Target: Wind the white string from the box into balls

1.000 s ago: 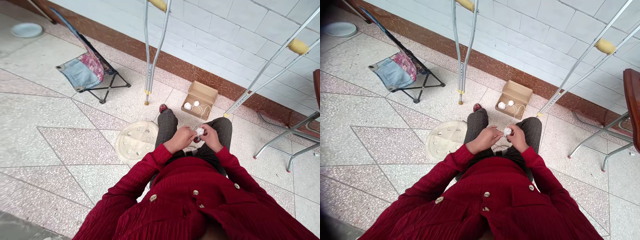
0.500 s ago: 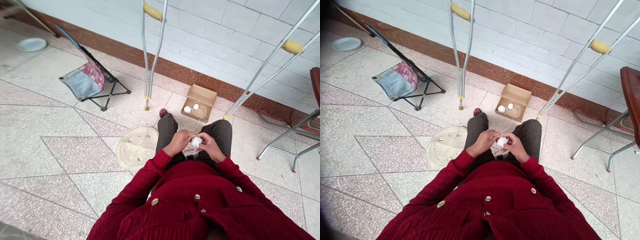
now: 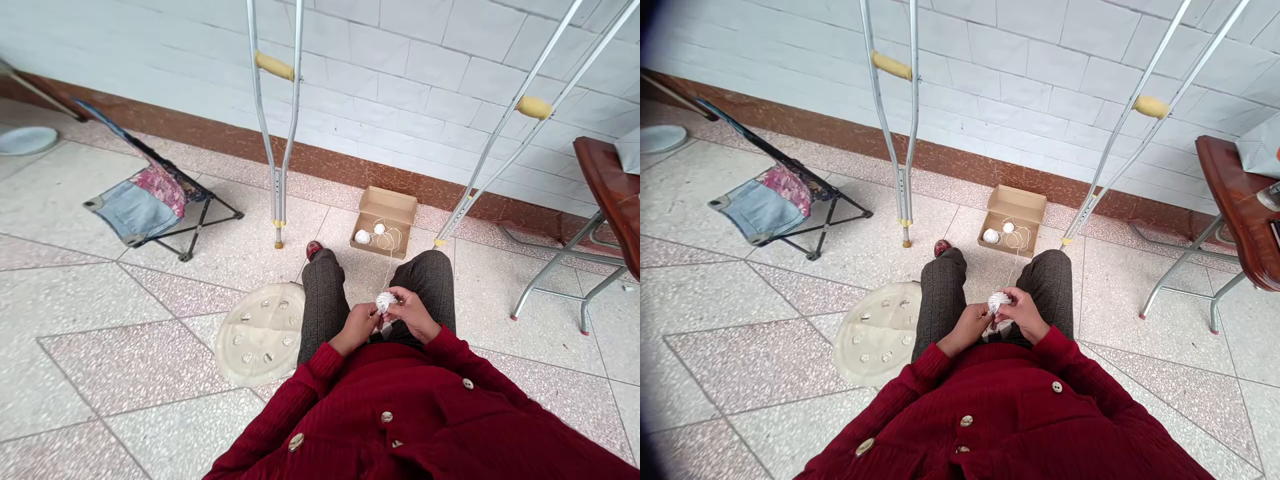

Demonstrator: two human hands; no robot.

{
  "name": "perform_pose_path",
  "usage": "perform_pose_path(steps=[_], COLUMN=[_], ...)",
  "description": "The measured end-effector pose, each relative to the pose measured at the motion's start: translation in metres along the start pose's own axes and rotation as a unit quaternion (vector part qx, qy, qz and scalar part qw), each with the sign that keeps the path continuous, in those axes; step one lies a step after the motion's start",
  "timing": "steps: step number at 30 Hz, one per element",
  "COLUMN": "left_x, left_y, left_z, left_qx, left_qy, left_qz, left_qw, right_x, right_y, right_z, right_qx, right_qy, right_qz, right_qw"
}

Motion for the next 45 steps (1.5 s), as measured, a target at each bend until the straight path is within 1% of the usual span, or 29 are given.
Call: perform_pose_path(steps=[2,4,5,6,8,10,11,12,14,15,16,17,19,21,23,26,28,30,32,36,39,41,43,45], left_x=[0.002,0.003,0.003,0.003,0.002,0.001,0.001,0.002,0.004,0.004,0.003,0.002,-0.003,-0.010,-0.015,-0.017,-0.013,-0.007,0.000,0.010,0.015,0.016,0.016,0.016], left_y=[-0.006,-0.010,-0.011,-0.008,0.002,0.017,0.025,0.032,0.045,0.051,0.057,0.061,0.066,0.065,0.058,0.039,0.027,0.020,0.014,0.006,-0.001,-0.003,0.002,0.015], left_z=[-0.001,-0.003,-0.003,-0.004,-0.010,-0.022,-0.029,-0.034,-0.039,-0.039,-0.038,-0.034,-0.024,-0.011,-0.001,0.008,0.015,0.021,0.025,0.027,0.027,0.027,0.029,0.032], left_qx=[0.033,0.054,0.047,0.024,-0.071,-0.185,-0.230,-0.263,-0.297,-0.301,-0.297,-0.284,-0.228,-0.162,-0.101,-0.034,-0.028,-0.045,-0.056,-0.056,-0.065,-0.070,-0.086,-0.087], left_qy=[-0.003,-0.004,-0.003,-0.006,-0.032,-0.084,-0.111,-0.134,-0.163,-0.170,-0.172,-0.167,-0.137,-0.092,-0.055,-0.025,-0.003,0.017,0.025,0.028,0.025,0.018,0.015,0.028], left_qz=[0.018,0.032,0.039,0.042,0.043,0.035,0.030,0.027,0.023,0.020,0.019,0.016,0.008,-0.011,-0.038,-0.049,-0.039,-0.031,-0.020,-0.011,-0.002,0.000,-0.022,-0.071], left_qw=[0.999,0.998,0.998,0.999,0.996,0.978,0.966,0.955,0.941,0.938,0.939,0.944,0.964,0.982,0.993,0.998,0.999,0.998,0.998,0.998,0.998,0.997,0.996,0.993], right_x=[-0.010,-0.020,-0.025,-0.029,-0.034,-0.035,-0.036,-0.037,-0.037,-0.038,-0.040,-0.041,-0.040,-0.036,-0.031,-0.022,-0.017,-0.013,-0.013,-0.014,-0.013,-0.013,-0.017,-0.025], right_y=[0.010,0.021,0.025,0.029,0.031,0.023,0.017,0.009,-0.006,-0.010,-0.013,-0.016,-0.022,-0.022,-0.015,-0.009,-0.012,-0.017,-0.018,-0.012,-0.005,-0.005,-0.015,-0.039], right_z=[0.007,0.021,0.029,0.036,0.045,0.042,0.036,0.026,0.002,-0.011,-0.024,-0.037,-0.049,-0.044,-0.030,-0.015,-0.008,-0.005,-0.008,-0.012,-0.002,0.007,0.015,0.021], right_qx=[0.001,0.020,0.042,0.072,0.156,0.245,0.282,0.312,0.337,0.323,0.282,0.229,0.121,0.046,-0.008,-0.081,-0.098,-0.092,-0.085,-0.034,0.023,0.039,0.049,0.070], right_qy=[0.025,0.066,0.089,0.111,0.154,0.187,0.196,0.192,0.170,0.145,0.103,0.053,-0.019,-0.044,-0.048,-0.068,-0.070,-0.067,-0.066,-0.047,-0.010,0.009,0.016,0.015], right_qz=[-0.032,-0.068,-0.087,-0.105,-0.139,-0.153,-0.147,-0.127,-0.079,-0.058,-0.028,0.008,0.068,0.093,0.080,0.069,0.080,0.087,0.079,0.031,-0.004,-0.017,-0.013,0.013], right_qw=[0.999,0.995,0.991,0.986,0.966,0.939,0.928,0.922,0.923,0.933,0.953,0.972,0.990,0.994,0.996,0.992,0.990,0.990,0.991,0.998,1.000,0.999,0.999,0.997])
Point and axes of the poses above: each hand's wrist, its own x-axis away from the middle knuckle, its own y-axis out of the back of the hand, z = x × y, the point moved 10 cm from there along -x, towards the middle knuckle, and after that the axes turned 15 degrees about -y, right-handed, at the moved point
